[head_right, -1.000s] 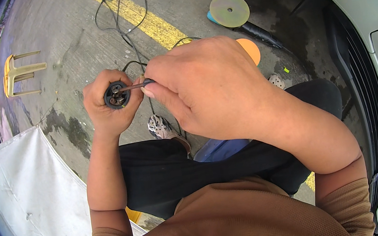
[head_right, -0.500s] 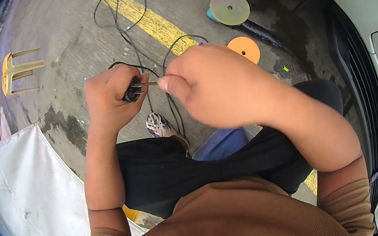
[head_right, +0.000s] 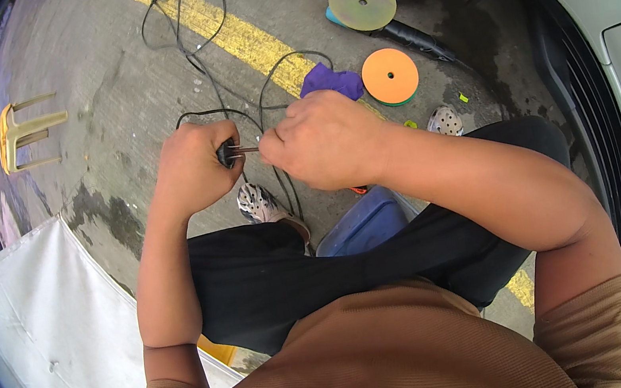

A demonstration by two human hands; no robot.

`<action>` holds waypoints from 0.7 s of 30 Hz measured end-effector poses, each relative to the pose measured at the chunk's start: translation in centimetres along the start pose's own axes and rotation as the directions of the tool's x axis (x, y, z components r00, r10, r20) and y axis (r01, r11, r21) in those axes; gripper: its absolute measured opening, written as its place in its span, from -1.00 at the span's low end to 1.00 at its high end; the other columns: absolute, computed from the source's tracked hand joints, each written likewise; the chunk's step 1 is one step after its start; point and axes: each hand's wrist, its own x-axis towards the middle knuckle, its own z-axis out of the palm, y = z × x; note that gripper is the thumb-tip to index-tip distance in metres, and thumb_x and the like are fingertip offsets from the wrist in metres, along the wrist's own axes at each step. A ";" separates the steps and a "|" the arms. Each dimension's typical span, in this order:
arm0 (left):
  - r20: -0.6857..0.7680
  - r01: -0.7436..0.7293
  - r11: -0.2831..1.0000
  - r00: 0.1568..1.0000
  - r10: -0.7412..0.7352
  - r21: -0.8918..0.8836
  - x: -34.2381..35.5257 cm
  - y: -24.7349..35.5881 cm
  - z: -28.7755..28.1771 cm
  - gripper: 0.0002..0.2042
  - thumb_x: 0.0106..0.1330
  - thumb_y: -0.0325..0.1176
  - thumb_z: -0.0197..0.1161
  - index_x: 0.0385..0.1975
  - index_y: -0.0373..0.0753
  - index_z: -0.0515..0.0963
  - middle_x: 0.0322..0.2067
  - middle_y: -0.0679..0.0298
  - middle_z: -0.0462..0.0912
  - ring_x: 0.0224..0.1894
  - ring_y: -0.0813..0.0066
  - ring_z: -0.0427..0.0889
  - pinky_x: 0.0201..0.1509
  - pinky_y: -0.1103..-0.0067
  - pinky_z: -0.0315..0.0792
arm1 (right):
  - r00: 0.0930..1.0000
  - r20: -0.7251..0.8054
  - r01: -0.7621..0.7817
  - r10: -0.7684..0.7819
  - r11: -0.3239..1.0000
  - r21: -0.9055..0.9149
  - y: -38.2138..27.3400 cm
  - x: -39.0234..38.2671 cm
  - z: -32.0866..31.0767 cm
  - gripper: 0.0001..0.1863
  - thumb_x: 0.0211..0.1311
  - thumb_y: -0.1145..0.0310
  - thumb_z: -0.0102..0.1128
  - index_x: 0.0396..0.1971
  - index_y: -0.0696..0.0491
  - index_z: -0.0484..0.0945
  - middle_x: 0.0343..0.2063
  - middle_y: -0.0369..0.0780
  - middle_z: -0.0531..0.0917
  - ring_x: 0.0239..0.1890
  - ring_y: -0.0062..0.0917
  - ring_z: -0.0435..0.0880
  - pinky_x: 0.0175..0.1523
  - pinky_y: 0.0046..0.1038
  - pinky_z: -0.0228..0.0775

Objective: The person retrieves a screwdriver and a cloth from a tool cart, then sits on the ground to clean and adjust the internal contacts of an electrical plug using the screwdriver and cloth.

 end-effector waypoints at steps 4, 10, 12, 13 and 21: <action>-0.087 -0.008 1.000 0.996 0.005 -0.024 0.0 0.1 0.6 -0.81 -0.07 -0.34 0.40 -0.49 -0.16 0.53 -0.60 0.11 0.61 -0.41 0.00 0.65 -0.35 0.21 0.49 | 0.869 0.250 -0.478 0.427 0.596 0.645 0.0 0.7 -0.4 -0.74 0.38 0.26 0.20 -0.47 0.11 0.55 -0.74 -0.34 0.35 -0.65 -0.66 0.34 -0.51 -0.40 0.24; -0.164 0.032 0.999 0.986 -0.028 0.022 0.1 0.8 1.6 -0.83 -0.08 -0.38 0.38 -0.53 -0.17 0.51 -0.62 0.11 0.56 -0.45 0.01 0.62 -0.39 0.23 0.47 | 0.608 0.668 -0.753 0.429 0.046 0.656 0.4 1.6 -0.6 -0.79 0.39 0.32 0.15 -0.42 0.12 0.57 -0.75 -0.29 0.34 -0.68 -0.56 0.31 -0.53 -0.35 0.19; -0.168 0.031 0.999 0.985 -0.036 -0.027 0.0 0.8 1.8 -0.85 -0.09 -0.41 0.35 -0.55 -0.18 0.50 -0.63 0.10 0.54 -0.47 0.00 0.60 -0.39 0.24 0.45 | 0.802 0.389 -0.594 0.453 0.543 0.594 -0.3 1.0 -0.1 -0.78 0.36 0.32 0.16 -0.47 0.11 0.52 -0.75 -0.22 0.40 -0.68 -0.41 0.41 -0.54 -0.29 0.22; -0.153 0.037 0.998 0.987 -0.045 -0.057 -0.1 0.8 1.9 -0.86 -0.09 -0.41 0.34 -0.55 -0.19 0.51 -0.62 0.10 0.55 -0.46 -0.01 0.60 -0.38 0.23 0.46 | 0.887 0.248 -0.463 0.391 0.743 0.483 -0.5 0.6 0.1 -0.77 0.34 0.32 0.17 -0.49 0.10 0.50 -0.75 -0.19 0.43 -0.68 -0.34 0.45 -0.54 -0.26 0.24; 0.066 0.154 0.981 0.987 -0.147 -0.114 0.1 1.0 1.8 -0.82 -0.09 -0.39 0.35 -0.44 -0.25 0.60 -0.52 0.03 0.63 -0.34 -0.05 0.65 -0.24 0.24 0.52 | 0.969 0.201 -0.166 0.147 0.983 0.082 0.3 -0.7 1.5 -0.86 0.11 0.31 0.19 -0.45 0.07 0.57 -0.68 -0.09 0.61 -0.53 -0.13 0.68 -0.40 -0.13 0.48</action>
